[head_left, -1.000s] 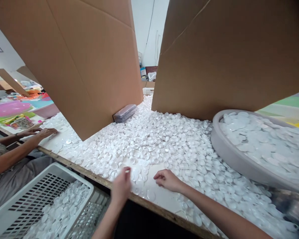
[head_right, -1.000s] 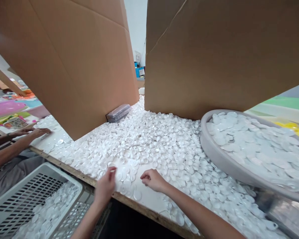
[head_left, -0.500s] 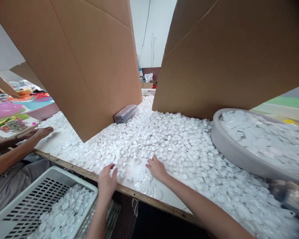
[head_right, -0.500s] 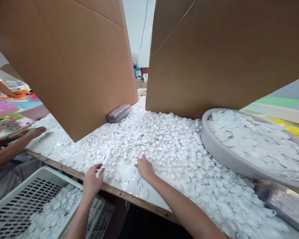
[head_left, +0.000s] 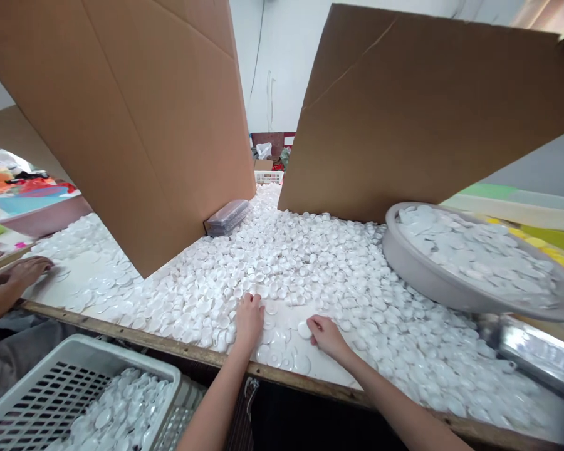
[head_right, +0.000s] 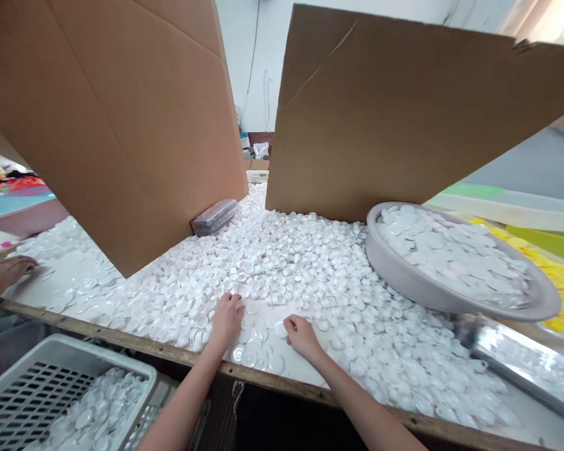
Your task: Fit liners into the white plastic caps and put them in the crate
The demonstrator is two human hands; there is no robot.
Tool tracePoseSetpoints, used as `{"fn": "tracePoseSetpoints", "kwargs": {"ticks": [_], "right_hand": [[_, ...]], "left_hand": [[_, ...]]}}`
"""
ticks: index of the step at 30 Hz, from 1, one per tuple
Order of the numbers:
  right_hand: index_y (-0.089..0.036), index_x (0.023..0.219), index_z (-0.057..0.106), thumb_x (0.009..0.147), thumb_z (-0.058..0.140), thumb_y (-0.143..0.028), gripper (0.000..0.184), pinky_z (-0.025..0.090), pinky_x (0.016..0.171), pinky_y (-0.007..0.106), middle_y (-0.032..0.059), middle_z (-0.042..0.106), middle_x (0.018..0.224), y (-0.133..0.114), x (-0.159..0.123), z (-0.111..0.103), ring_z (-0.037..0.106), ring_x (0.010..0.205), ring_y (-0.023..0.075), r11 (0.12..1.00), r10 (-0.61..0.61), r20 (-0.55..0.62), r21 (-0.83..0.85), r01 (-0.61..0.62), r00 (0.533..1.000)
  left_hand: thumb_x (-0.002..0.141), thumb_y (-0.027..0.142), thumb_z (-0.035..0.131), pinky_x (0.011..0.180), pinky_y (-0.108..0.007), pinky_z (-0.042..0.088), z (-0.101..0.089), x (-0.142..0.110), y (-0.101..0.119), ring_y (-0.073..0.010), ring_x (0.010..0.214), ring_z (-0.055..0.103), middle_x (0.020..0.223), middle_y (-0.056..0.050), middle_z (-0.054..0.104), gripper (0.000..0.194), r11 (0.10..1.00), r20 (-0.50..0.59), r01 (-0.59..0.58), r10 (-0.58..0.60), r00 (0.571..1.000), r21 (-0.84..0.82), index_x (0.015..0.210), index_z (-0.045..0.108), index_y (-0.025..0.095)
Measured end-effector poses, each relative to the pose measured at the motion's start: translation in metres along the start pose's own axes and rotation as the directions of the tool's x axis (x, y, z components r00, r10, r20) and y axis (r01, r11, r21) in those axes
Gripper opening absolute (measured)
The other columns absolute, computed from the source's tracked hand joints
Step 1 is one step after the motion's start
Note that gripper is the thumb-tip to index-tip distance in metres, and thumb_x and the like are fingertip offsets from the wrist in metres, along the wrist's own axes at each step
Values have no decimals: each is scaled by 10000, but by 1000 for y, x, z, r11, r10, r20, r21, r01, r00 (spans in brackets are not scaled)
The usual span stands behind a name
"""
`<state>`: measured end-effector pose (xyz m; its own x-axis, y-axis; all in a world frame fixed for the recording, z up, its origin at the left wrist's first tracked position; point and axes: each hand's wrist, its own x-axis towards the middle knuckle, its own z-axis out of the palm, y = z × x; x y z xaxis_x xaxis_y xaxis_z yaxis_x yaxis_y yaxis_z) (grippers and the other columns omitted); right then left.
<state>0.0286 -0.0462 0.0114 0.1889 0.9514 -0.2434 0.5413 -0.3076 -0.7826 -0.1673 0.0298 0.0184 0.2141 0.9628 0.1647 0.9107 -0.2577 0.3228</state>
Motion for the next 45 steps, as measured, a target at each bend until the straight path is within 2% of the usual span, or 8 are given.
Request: {"fn": "tracePoseSetpoints", "kwargs": {"ticks": [6,11,14,19,27,33,38,45], "right_hand": [[-133,839,502,798,327,-280,233,390,403,161,-9,519,494,22,3,-15,483,403,70,924,266,-34,295,-245,963],[-134,965,497,794,378,-257,242,348,347,153,-24,494,474,26,8,-31,467,382,69,877,242,-83,444,-182,967],[-124,926,498,762,452,-223,197,412,421,165,-18,517,511,25,2,-41,498,439,70,831,220,-100,541,-132,970],[-113,884,502,694,533,-173,201,400,390,164,-18,532,517,20,-10,-45,503,444,76,855,210,35,478,-201,977],[-125,825,500,699,516,-173,135,407,387,160,-26,533,500,5,-1,-19,504,420,71,932,197,148,280,-232,969],[-141,770,467,684,510,-149,96,422,392,183,-9,561,534,-1,5,-17,535,428,97,967,211,177,106,-232,961],[-153,742,420,677,507,-137,109,438,393,207,-26,523,463,0,3,-15,538,417,117,959,232,186,123,-257,955],[-147,689,396,668,523,-163,129,465,423,204,-17,543,493,10,5,-16,575,467,126,907,210,302,295,-300,930]], "left_hand": [[712,174,423,722,-261,377,-3,-11,19,-137,818,463,888,-43,452,173,921,-138,-87,37,990,-379,885,433,166],[650,151,450,697,-226,386,8,-32,80,-104,758,465,873,-21,477,333,752,96,-187,315,944,-631,976,391,187],[625,119,447,762,-253,347,18,-37,99,-128,843,443,919,-29,485,406,797,205,-244,413,887,-553,1020,402,198],[636,155,473,761,-290,294,25,-39,93,-177,877,404,893,-25,530,369,921,261,-208,301,917,-331,998,439,214],[632,190,536,725,-259,322,31,-41,85,-163,847,452,845,-7,558,440,896,266,-72,206,942,-438,1048,394,216],[649,172,515,669,-232,368,33,-37,78,-138,778,522,838,-18,572,454,866,349,-54,256,902,-497,1079,376,207],[678,245,501,636,-221,388,21,-15,73,-123,705,547,824,-12,601,413,780,499,-21,421,758,-626,1078,409,202],[830,379,233,716,-334,323,37,-6,105,-217,854,467,826,-97,551,379,975,270,-163,199,942,-150,853,528,143]]}}
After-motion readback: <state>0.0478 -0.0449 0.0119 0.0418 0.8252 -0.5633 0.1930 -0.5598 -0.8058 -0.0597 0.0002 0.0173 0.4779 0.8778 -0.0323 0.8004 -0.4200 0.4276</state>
